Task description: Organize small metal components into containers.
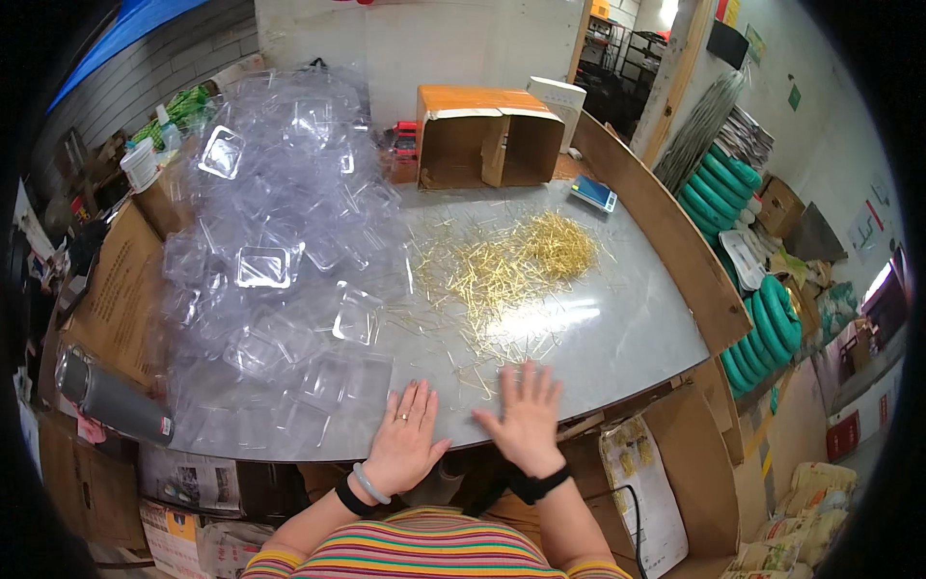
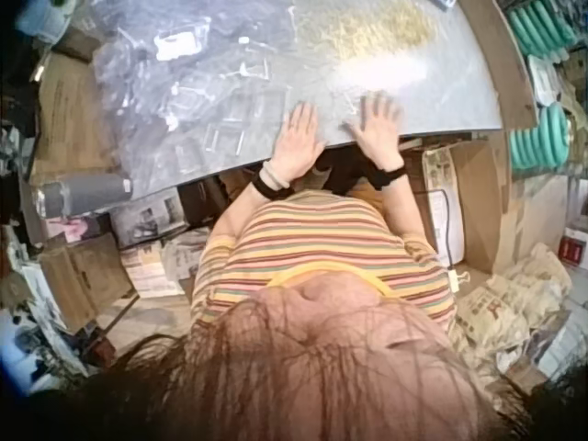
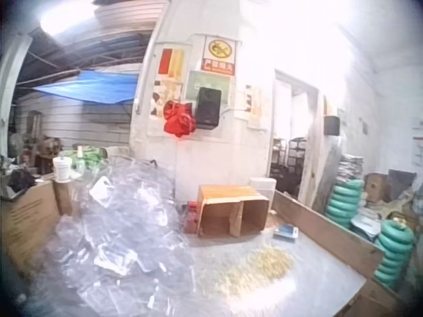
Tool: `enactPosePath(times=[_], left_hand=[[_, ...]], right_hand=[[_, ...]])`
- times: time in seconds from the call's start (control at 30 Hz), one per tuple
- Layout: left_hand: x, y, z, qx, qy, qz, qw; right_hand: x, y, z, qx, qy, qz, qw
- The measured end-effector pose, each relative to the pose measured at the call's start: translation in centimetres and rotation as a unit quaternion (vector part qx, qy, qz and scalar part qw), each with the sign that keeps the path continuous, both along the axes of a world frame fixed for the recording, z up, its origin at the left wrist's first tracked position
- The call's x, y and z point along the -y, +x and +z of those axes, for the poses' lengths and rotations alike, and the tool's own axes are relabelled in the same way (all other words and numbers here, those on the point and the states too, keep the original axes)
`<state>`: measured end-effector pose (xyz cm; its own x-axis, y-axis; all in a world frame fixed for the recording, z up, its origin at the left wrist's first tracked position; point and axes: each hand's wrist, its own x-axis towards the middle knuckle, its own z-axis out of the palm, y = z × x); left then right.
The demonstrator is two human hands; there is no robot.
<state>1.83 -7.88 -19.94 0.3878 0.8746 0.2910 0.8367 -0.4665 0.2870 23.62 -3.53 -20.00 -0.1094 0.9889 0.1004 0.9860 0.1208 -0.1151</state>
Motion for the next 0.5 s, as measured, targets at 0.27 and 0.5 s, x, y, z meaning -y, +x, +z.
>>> enactPosePath(times=[0.27, 0.5], left_hand=[[-0.3, 0.0, 0.4, -0.036, -0.001, -0.016, 0.999], [-0.5, 0.0, -0.1, -0.039, 0.005, -0.014, 0.999]], right_hand=[[-6.2, 0.3, 3.0, -0.079, 0.014, 0.344, 0.935], [-13.0, -0.5, 4.5, -0.073, -0.072, 0.455, 0.884]])
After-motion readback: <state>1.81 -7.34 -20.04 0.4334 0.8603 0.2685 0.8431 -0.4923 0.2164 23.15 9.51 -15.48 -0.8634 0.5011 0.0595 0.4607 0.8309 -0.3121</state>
